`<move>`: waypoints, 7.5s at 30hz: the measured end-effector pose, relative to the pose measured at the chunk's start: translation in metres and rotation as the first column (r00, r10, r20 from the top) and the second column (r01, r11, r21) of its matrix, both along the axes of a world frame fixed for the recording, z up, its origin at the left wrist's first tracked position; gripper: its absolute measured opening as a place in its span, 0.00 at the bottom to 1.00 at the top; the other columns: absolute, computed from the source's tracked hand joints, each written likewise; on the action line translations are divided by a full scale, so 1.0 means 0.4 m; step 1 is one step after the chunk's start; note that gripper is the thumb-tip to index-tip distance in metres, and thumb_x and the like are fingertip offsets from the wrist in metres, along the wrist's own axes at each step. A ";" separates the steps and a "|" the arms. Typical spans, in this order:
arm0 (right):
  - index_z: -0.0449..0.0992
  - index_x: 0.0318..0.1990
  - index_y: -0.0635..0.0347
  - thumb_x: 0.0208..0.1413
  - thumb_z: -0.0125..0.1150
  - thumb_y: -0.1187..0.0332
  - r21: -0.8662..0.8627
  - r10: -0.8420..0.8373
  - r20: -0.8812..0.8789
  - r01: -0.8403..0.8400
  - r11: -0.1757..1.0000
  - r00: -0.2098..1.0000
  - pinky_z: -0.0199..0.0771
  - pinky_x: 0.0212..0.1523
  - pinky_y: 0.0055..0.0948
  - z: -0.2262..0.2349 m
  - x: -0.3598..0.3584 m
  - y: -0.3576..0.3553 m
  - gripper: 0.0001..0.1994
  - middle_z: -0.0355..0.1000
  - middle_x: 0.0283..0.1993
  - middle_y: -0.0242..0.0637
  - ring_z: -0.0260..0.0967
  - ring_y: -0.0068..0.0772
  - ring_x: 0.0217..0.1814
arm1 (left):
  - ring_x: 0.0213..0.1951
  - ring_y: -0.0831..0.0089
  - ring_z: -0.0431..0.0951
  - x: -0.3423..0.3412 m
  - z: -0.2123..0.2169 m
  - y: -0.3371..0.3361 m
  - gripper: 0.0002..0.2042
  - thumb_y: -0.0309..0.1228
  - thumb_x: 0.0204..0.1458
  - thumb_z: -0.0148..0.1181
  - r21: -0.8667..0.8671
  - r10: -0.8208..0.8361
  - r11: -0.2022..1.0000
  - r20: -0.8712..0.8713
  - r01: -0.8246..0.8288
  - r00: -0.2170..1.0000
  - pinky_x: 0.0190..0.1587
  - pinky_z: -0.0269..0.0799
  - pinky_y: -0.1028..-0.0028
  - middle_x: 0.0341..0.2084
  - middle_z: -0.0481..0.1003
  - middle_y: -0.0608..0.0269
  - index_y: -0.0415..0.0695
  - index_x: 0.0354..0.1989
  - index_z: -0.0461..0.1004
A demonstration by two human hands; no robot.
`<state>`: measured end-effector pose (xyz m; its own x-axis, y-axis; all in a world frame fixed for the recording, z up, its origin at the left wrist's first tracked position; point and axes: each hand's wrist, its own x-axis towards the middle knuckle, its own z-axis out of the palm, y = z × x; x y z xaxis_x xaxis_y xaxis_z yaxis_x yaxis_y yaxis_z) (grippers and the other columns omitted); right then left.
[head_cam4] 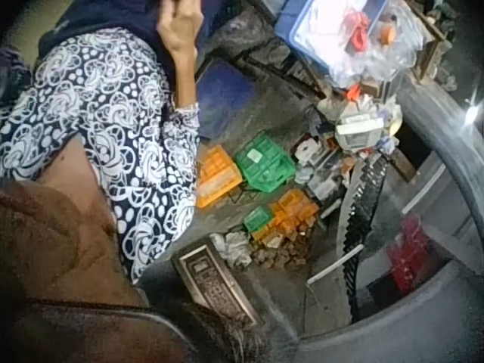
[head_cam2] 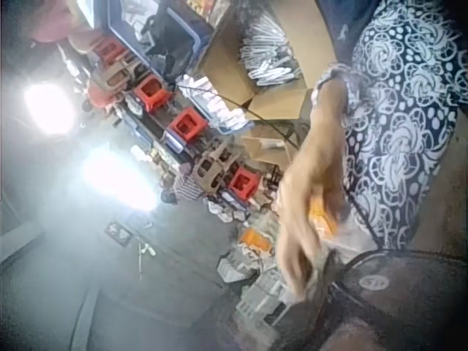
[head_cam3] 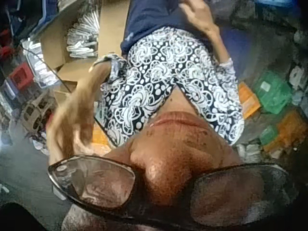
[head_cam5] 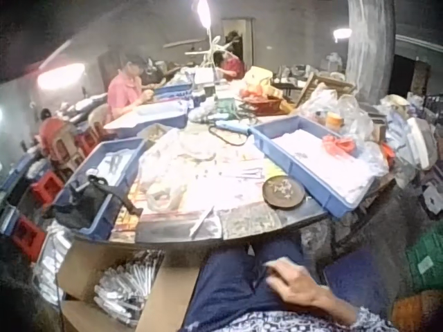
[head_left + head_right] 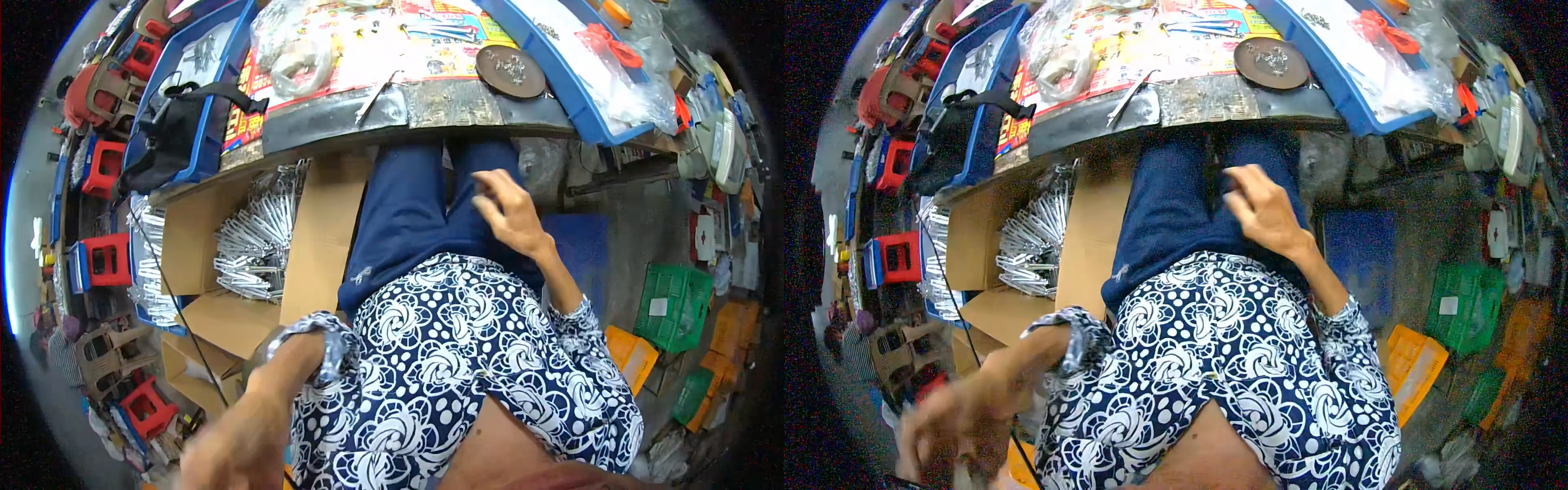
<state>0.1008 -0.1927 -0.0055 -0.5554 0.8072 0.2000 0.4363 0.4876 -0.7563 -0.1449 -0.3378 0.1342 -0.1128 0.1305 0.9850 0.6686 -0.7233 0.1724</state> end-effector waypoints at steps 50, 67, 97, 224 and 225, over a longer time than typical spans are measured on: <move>0.67 0.41 0.67 0.47 0.51 0.71 -0.197 0.391 0.177 -0.357 0.913 0.903 0.66 0.37 0.34 -0.052 0.000 0.162 0.14 0.68 0.35 0.48 0.67 0.45 0.36 | 0.31 0.55 0.68 0.040 -0.352 0.924 0.08 0.22 0.33 0.52 -0.630 0.001 0.718 -0.424 -0.296 0.906 0.33 0.65 0.63 0.23 0.69 0.52 0.44 0.26 0.73; 0.68 0.39 0.69 0.47 0.52 0.73 -0.097 0.418 -0.055 -0.422 0.901 0.907 0.69 0.30 0.27 0.189 0.126 0.205 0.11 0.70 0.32 0.42 0.70 0.34 0.30 | 0.32 0.58 0.68 0.065 -0.385 0.972 0.07 0.23 0.38 0.48 -0.684 -0.020 0.624 -0.497 -0.378 0.868 0.32 0.64 0.62 0.23 0.69 0.57 0.46 0.27 0.70; 0.64 0.27 0.63 0.43 0.42 0.73 0.696 -0.431 0.399 0.038 0.717 0.810 0.62 0.29 0.45 -0.115 0.169 0.975 0.05 0.64 0.26 0.49 0.63 0.52 0.30 | 0.32 0.52 0.70 0.013 -0.366 0.948 0.08 0.24 0.37 0.52 -0.746 -0.194 0.541 -0.561 -0.389 0.805 0.30 0.63 0.59 0.25 0.69 0.52 0.43 0.29 0.67; 0.71 0.33 0.67 0.45 0.53 0.79 -0.585 -0.453 -0.642 -0.014 0.811 0.618 0.62 0.24 0.14 0.008 0.073 0.137 0.06 0.70 0.26 0.37 0.64 0.19 0.24 | 0.29 0.79 0.70 0.315 -0.265 0.610 0.06 0.25 0.42 0.57 -0.711 -0.213 0.335 0.582 0.618 0.785 0.33 0.64 0.81 0.24 0.73 0.64 0.37 0.28 0.73; 0.71 0.33 0.68 0.46 0.53 0.80 -0.529 -0.419 -0.691 -0.017 0.849 0.589 0.63 0.24 0.14 0.025 0.062 0.147 0.05 0.70 0.27 0.38 0.64 0.19 0.24 | 0.29 0.79 0.70 0.311 -0.263 0.586 0.06 0.25 0.42 0.57 -0.710 -0.202 0.340 0.586 0.617 0.785 0.33 0.64 0.81 0.24 0.73 0.64 0.37 0.28 0.73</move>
